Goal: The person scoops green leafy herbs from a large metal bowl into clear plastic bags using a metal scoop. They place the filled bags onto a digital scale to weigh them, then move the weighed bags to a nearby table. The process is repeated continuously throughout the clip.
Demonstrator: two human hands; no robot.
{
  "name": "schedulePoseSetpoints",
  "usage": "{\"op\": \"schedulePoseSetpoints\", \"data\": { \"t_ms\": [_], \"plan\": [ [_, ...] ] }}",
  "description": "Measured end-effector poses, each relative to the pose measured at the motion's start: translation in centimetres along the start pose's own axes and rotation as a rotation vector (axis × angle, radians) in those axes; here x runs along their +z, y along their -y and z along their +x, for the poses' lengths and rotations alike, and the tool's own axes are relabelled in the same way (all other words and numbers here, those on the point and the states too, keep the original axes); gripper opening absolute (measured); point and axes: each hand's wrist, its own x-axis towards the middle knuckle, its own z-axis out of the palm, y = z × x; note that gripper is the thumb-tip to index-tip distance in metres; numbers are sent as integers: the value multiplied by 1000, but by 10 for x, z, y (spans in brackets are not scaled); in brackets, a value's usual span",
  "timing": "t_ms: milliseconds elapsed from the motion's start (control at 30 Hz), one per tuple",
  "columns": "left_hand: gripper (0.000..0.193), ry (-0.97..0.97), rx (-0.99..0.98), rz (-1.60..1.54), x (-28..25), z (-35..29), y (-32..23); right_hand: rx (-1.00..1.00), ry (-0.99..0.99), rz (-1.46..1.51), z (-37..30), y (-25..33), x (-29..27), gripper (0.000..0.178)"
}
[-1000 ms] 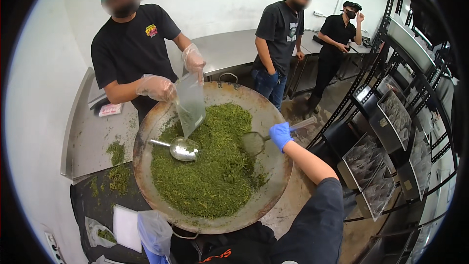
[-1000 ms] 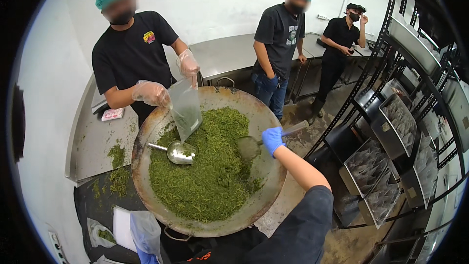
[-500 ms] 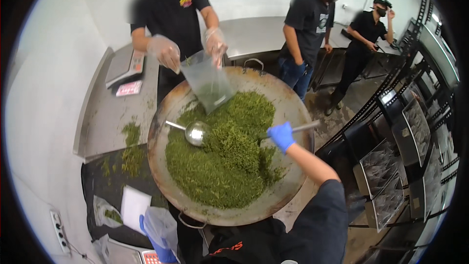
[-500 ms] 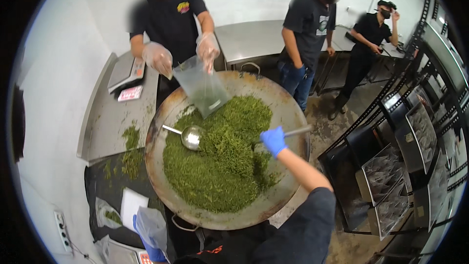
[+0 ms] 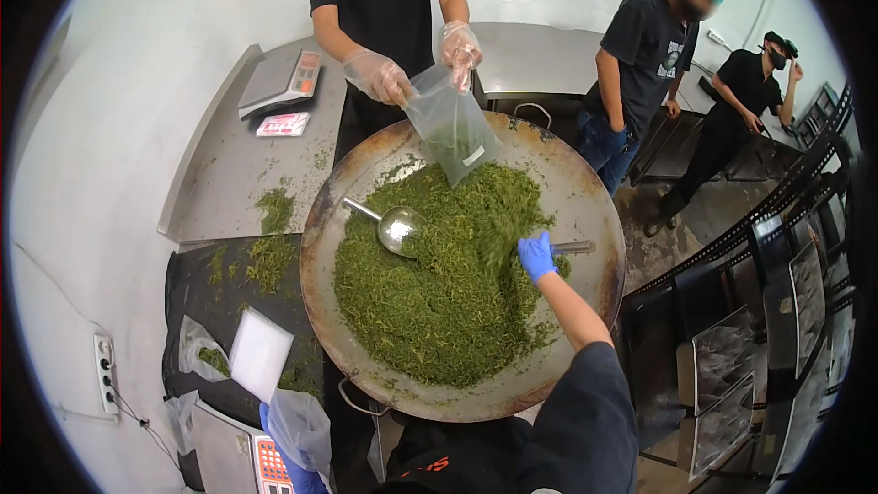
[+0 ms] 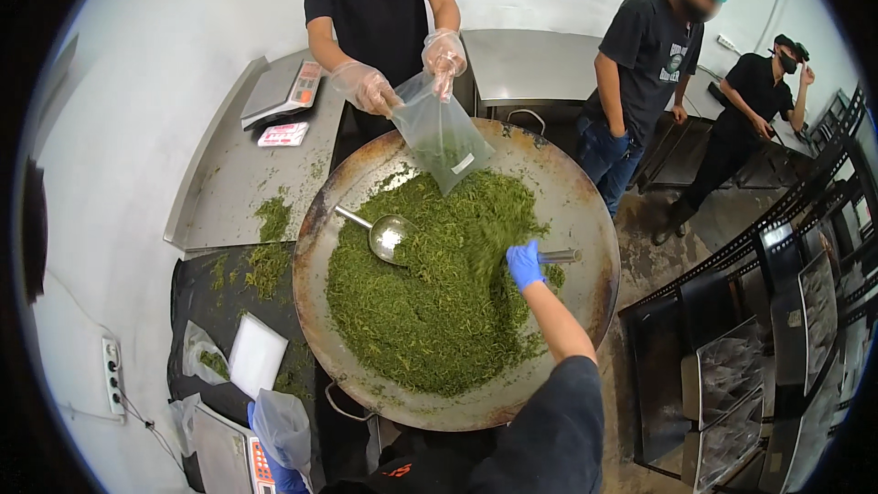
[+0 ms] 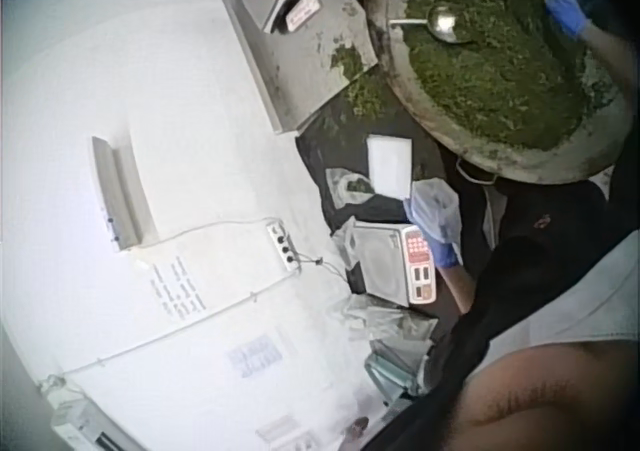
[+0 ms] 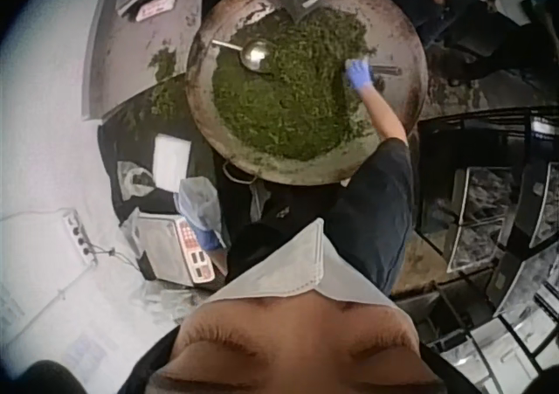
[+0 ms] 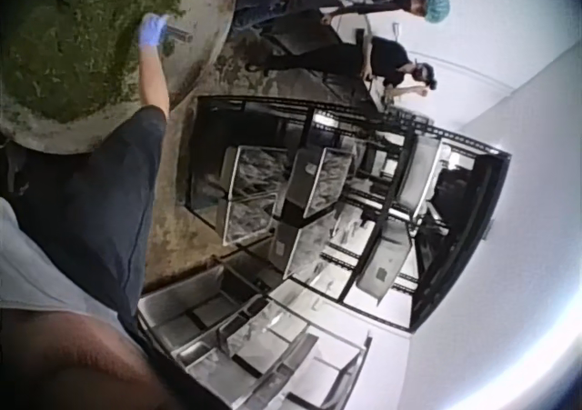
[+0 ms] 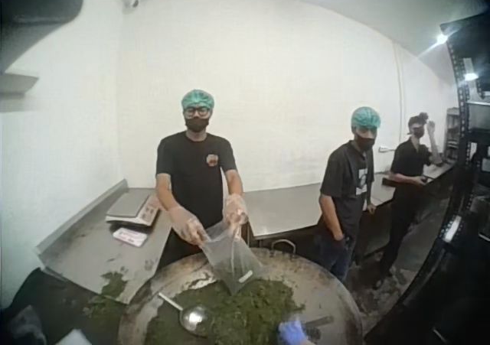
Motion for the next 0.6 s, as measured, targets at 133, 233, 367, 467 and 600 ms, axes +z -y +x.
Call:
{"op": "schedulePoseSetpoints", "data": {
  "t_ms": [133, 233, 367, 467, 600],
  "plan": [
    [49, 168, 295, 335, 14, 9, -6, -100, -115, 183, -12, -36, -75, 21],
    [58, 170, 729, 888, 65, 4, -44, -87, -135, 265, -13, -85, -152, 29],
    [71, 117, 810, 835, 103, -13, -74, 0, 11, 200, -30, -132, -189, 22],
    [64, 129, 817, 817, 98, -14, -71, 5, 55, 142, -49, -138, -168, 20],
    [80, 153, 873, 1019, 84, -21, -67, 9, 313, 274, -54, -39, -110, 15]
  ]
}}
